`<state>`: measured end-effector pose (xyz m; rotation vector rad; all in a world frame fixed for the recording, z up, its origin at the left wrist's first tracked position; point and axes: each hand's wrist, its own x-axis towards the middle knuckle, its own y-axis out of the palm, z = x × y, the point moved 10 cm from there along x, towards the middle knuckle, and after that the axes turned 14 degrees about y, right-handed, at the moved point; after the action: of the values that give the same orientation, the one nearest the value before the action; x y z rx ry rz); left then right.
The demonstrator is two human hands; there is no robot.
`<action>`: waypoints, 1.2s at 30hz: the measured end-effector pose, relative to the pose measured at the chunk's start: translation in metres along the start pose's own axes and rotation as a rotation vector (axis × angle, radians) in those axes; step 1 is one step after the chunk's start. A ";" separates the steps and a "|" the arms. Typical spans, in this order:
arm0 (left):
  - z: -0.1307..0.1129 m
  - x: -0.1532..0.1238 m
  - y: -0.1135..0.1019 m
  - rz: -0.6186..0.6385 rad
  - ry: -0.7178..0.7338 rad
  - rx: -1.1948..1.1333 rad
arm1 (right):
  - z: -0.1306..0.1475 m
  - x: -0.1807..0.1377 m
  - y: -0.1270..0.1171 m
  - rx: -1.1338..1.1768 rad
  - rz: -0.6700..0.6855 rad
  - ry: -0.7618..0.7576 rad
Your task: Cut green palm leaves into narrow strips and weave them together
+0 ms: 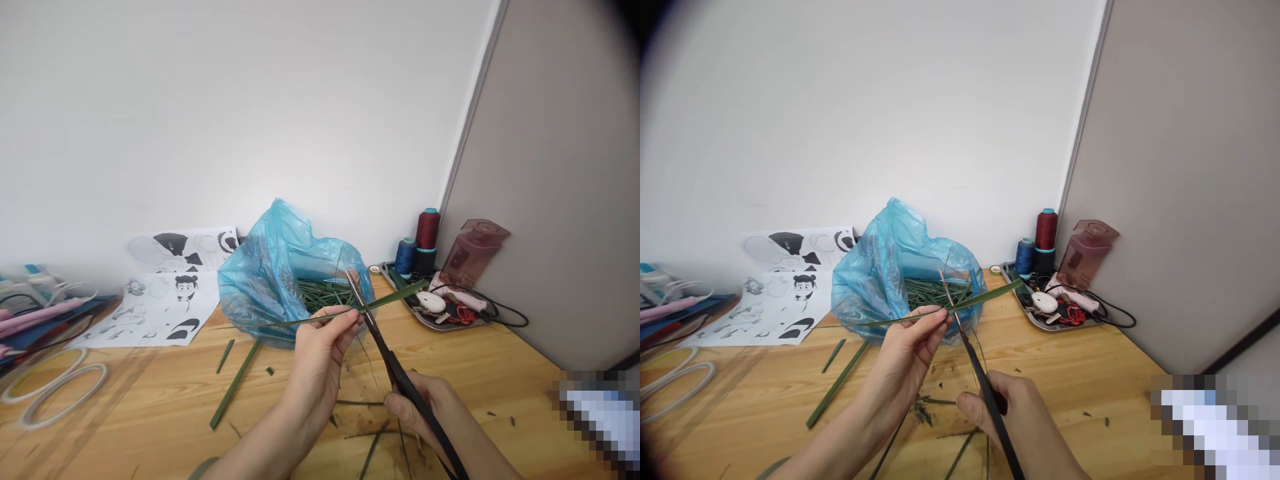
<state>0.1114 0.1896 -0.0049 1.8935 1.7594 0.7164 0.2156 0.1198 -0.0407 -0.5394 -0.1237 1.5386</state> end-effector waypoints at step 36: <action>0.021 0.029 -0.016 -0.116 0.000 0.146 | 0.035 -0.014 -0.080 0.323 -0.260 -0.106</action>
<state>0.1143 0.2199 -0.0287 1.8649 1.9506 0.5594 0.2741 0.1198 0.0259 -0.1771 -0.0240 1.2996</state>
